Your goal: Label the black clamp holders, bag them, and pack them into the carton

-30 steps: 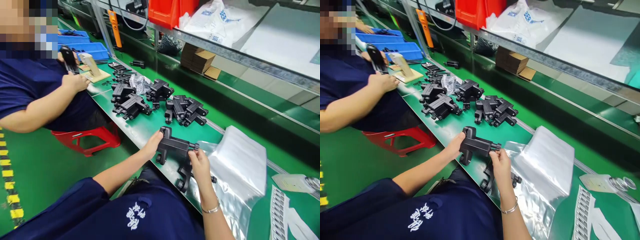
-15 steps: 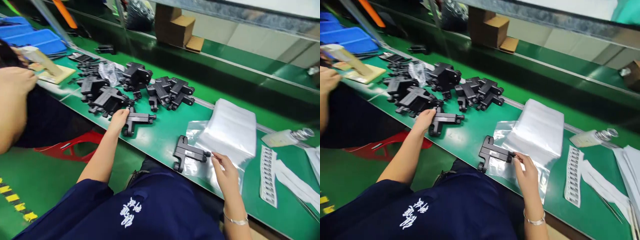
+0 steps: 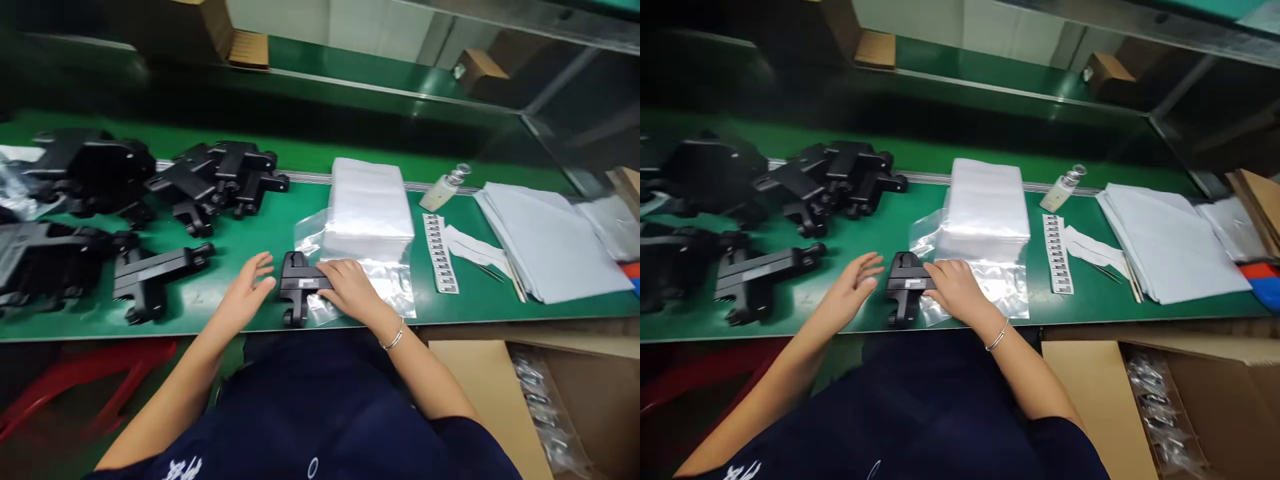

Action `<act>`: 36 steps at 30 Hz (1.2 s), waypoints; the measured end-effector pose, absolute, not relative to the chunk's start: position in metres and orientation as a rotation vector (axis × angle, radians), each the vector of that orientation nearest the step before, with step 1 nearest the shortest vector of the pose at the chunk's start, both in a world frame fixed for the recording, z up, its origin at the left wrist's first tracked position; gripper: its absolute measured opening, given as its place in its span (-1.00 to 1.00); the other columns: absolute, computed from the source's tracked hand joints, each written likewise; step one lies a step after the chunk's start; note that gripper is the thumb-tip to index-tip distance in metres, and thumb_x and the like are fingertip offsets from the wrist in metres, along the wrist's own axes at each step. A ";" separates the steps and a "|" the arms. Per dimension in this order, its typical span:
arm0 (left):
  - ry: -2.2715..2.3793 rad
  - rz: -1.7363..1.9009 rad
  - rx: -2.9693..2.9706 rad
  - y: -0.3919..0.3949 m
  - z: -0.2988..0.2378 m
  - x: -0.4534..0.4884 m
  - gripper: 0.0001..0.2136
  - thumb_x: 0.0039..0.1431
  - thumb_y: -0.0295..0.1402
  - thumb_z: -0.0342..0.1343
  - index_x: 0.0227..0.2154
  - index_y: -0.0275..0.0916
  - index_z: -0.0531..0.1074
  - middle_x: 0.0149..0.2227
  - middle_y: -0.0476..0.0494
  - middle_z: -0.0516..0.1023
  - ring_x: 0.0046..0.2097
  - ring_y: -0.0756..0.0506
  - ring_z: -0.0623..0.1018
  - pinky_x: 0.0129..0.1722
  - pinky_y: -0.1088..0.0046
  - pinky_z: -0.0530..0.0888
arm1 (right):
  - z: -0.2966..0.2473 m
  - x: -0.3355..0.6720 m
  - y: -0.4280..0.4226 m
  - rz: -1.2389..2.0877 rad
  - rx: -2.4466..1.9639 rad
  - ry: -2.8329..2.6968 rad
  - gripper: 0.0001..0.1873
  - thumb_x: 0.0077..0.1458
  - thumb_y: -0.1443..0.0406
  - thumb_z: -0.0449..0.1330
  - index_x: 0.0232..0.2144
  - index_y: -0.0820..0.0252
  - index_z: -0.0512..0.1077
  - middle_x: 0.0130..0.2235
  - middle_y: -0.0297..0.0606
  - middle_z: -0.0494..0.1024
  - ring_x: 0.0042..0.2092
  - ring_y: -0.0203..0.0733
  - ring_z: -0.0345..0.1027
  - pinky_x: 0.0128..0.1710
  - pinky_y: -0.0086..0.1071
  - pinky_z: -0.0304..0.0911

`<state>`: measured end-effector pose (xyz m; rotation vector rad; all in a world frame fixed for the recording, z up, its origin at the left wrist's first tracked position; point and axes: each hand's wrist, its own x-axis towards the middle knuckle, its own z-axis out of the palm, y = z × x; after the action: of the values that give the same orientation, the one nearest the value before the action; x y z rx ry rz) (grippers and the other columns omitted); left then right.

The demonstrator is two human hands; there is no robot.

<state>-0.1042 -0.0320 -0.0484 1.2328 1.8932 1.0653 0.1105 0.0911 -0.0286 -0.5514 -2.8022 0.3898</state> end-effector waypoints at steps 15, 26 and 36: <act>1.442 1.034 1.297 0.018 -0.010 -0.039 -0.34 0.23 -0.05 0.01 0.31 -0.26 0.08 0.34 -0.28 0.20 0.33 -0.35 0.22 0.31 0.11 0.18 | -0.010 0.179 0.061 0.185 -0.751 -2.324 -0.54 0.25 0.20 0.18 0.16 0.17 0.27 -0.08 -0.06 0.53 -0.09 0.01 0.42 -0.07 -0.10 0.31; 1.233 0.809 1.623 0.011 -0.034 -0.029 -0.36 0.36 0.07 -0.27 0.36 -0.20 0.02 0.17 -0.35 0.42 0.11 -0.26 0.49 0.11 0.12 0.42 | -0.019 0.247 0.060 0.524 -0.916 -2.000 -0.67 0.20 0.28 0.22 0.03 0.03 0.44 -0.08 -0.16 0.49 -0.07 -0.05 0.43 -0.11 -0.16 0.39; 1.516 0.060 2.409 0.002 -0.087 -0.038 -0.46 0.40 -0.09 -0.13 0.35 -0.17 0.08 0.38 -0.21 0.14 0.39 -0.28 0.13 0.34 0.02 0.05 | -0.013 0.258 0.058 0.132 -0.952 -2.140 -0.60 0.17 0.33 0.25 0.07 -0.02 0.42 -0.10 -0.15 0.46 -0.14 -0.07 0.39 -0.19 -0.21 0.36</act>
<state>-0.0385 0.0024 -0.0874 2.4087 1.5165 0.0601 0.2583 0.0576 -0.0127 -0.9518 -2.1396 0.1320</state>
